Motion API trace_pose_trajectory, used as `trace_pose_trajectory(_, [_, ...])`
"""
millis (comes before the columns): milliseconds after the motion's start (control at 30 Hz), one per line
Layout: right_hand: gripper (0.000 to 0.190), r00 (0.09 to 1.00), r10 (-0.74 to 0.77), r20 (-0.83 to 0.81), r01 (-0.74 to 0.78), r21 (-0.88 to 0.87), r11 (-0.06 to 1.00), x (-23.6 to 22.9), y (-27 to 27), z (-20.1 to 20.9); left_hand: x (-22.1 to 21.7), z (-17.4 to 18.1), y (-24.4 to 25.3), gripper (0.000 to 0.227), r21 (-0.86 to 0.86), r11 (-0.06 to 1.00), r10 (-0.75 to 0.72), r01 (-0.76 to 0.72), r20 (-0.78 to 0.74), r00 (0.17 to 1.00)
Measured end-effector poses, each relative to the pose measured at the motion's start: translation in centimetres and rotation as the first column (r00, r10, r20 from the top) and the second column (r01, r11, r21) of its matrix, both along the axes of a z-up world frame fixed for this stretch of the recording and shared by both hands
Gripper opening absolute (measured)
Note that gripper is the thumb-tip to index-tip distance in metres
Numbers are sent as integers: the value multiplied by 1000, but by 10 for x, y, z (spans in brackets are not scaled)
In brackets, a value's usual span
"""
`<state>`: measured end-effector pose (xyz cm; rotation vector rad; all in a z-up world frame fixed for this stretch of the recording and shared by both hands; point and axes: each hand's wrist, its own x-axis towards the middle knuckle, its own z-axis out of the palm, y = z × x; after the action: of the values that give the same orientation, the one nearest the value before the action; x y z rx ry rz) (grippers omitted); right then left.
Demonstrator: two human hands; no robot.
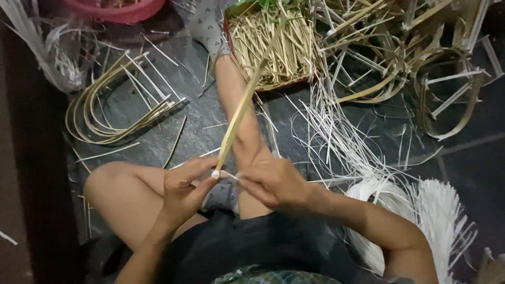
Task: The recorder is weaving and assembling small structures using bamboo strips and white thread.
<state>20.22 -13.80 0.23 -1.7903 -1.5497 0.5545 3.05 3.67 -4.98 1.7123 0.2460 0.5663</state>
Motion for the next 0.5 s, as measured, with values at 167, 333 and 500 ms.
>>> trace_pose_trajectory(167, [19, 838, 42, 544, -285, 371, 884, 13, 26, 39, -3, -9, -8, 25, 322, 946, -22, 31, -31, 999])
trace_pose_trajectory(333, [17, 903, -28, 429, -159, 394, 905, 11, 44, 25, -4, 9, -18, 25, 353, 931, 94, -91, 7, 996])
trace_pose_trajectory(500, [14, 945, -141, 295, 91, 178, 980, 11, 45, 21, -4, 11, -22, 32, 454, 870, 144, -192, 139, 980])
